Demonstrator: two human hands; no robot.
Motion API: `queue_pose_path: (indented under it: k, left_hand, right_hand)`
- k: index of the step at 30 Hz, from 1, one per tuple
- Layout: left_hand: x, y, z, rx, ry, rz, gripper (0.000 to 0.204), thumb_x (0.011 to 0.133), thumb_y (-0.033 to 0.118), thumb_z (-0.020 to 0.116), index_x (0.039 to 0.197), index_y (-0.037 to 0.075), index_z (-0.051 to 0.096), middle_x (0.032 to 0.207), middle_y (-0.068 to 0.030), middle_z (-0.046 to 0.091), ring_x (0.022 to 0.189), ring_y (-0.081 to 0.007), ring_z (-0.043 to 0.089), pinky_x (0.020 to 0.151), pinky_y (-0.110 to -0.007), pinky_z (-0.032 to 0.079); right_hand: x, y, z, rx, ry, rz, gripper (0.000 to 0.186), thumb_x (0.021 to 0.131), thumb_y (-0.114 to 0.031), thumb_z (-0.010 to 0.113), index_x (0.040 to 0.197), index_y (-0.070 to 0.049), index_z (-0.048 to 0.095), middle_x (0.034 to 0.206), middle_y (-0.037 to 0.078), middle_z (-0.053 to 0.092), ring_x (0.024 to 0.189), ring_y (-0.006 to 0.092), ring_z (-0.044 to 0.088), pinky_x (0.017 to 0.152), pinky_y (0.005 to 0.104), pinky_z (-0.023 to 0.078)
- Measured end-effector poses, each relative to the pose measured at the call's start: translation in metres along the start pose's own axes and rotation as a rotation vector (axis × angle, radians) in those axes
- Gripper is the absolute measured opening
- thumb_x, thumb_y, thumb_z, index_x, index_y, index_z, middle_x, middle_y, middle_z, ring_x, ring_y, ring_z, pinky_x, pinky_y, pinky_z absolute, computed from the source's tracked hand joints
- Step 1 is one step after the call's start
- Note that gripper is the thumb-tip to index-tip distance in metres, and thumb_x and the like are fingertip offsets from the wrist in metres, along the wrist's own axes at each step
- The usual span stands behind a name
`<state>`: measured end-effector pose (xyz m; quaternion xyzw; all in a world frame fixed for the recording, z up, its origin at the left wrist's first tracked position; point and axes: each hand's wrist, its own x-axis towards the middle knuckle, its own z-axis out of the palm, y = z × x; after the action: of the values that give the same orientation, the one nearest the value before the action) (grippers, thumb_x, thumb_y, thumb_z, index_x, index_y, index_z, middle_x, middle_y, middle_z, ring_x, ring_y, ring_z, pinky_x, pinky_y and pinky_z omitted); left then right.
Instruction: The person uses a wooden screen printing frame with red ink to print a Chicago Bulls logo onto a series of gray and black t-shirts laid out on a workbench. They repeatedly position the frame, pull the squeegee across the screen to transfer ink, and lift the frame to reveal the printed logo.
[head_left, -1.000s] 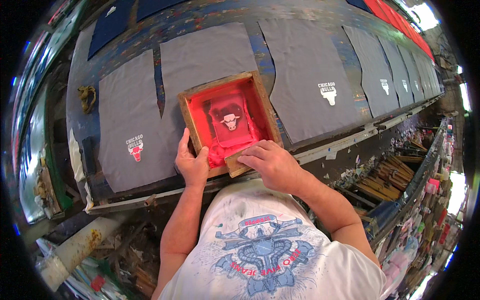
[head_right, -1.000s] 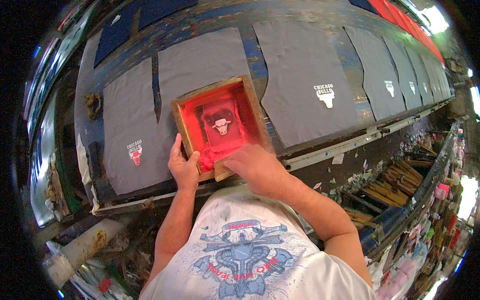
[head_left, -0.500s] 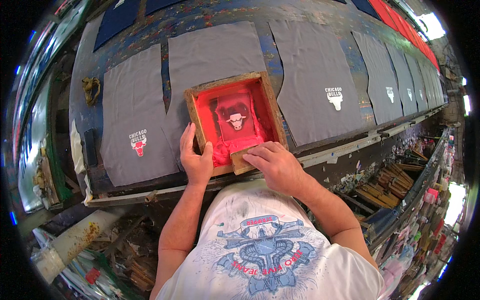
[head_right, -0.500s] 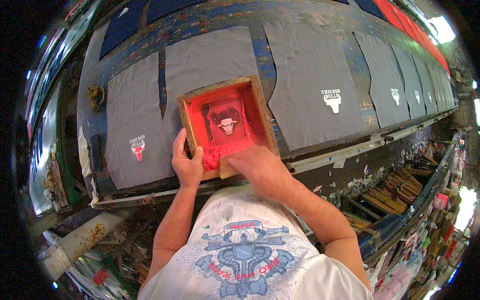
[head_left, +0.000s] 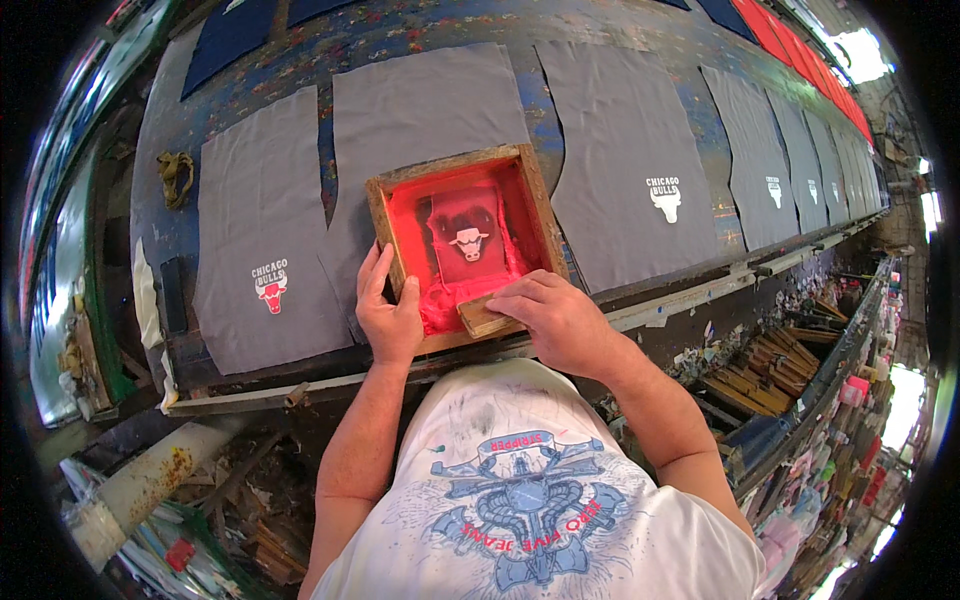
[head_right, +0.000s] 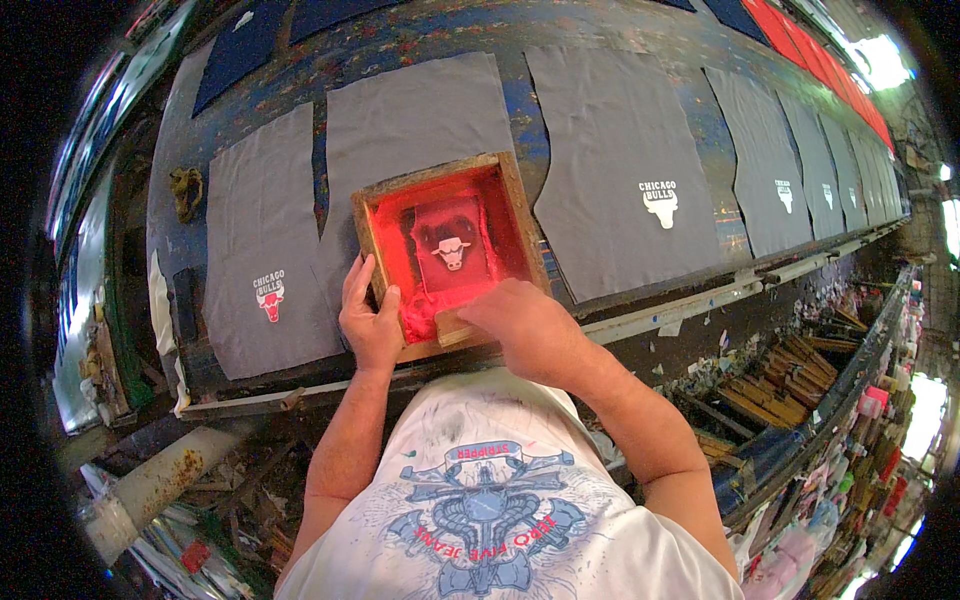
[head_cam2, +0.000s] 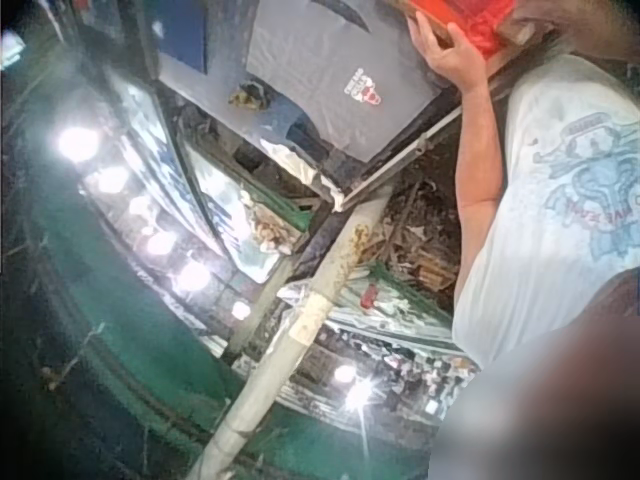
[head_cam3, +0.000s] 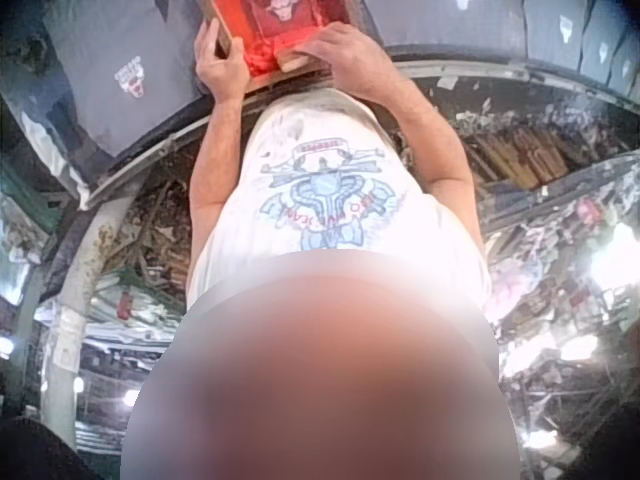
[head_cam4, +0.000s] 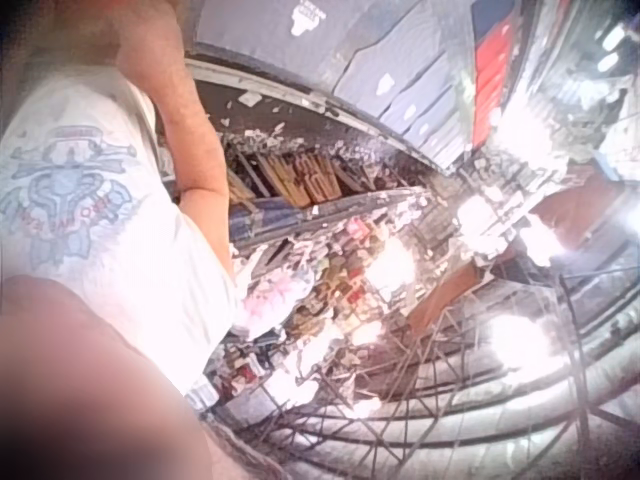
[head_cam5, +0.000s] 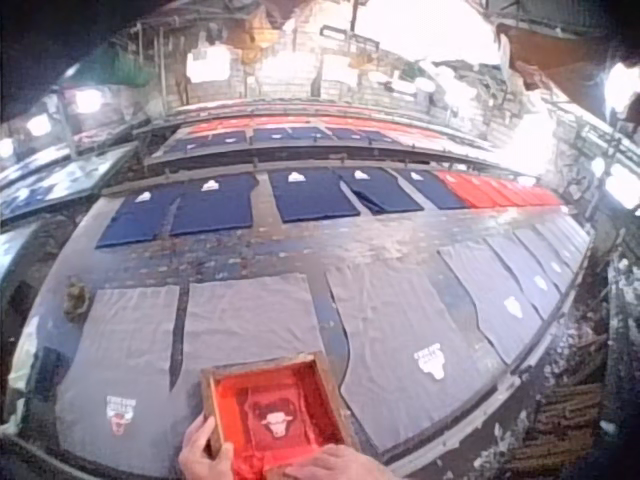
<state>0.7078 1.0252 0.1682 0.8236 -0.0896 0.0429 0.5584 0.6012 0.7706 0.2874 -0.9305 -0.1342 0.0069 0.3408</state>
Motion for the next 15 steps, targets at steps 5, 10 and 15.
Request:
queue_pose_path:
  k: [5, 10, 15]
  left_hand:
    - [-0.001, -0.002, 0.000, 0.000, -0.008, 0.020, 0.058, 0.094, -0.005, 0.079, 0.151, 0.004, 0.076, 0.163, -0.0243, 0.065, 0.153, -0.0371, 0.063, 0.130, -0.047, 0.047]
    - [-0.001, -0.004, 0.000, 0.004, -0.012, 0.065, 0.057, 0.096, -0.005, 0.078, 0.151, 0.005, 0.076, 0.163, -0.0248, 0.065, 0.154, -0.0381, 0.061, 0.130, -0.047, 0.046]
    - [-0.002, -0.004, 0.001, -0.005, -0.006, 0.035, 0.056, 0.096, -0.004, 0.078, 0.151, 0.005, 0.077, 0.163, -0.0246, 0.065, 0.153, -0.0382, 0.061, 0.130, -0.047, 0.046]
  right_hand:
    - [0.001, -0.002, 0.008, -0.057, 0.077, -0.041, 0.048, 0.082, 0.004, 0.073, 0.129, -0.002, 0.081, 0.126, 0.013, 0.081, 0.123, 0.0365, 0.073, 0.109, 0.0481, 0.061]
    - [-0.005, -0.013, 0.009, -0.027, 0.038, -0.042, 0.048, 0.082, 0.003, 0.073, 0.129, -0.002, 0.082, 0.126, 0.013, 0.081, 0.122, 0.0366, 0.073, 0.109, 0.0480, 0.060]
    - [0.001, -0.009, -0.002, -0.062, -0.062, 0.005, 0.048, 0.081, 0.003, 0.074, 0.128, -0.002, 0.082, 0.124, 0.013, 0.081, 0.121, 0.0357, 0.073, 0.108, 0.0476, 0.061]
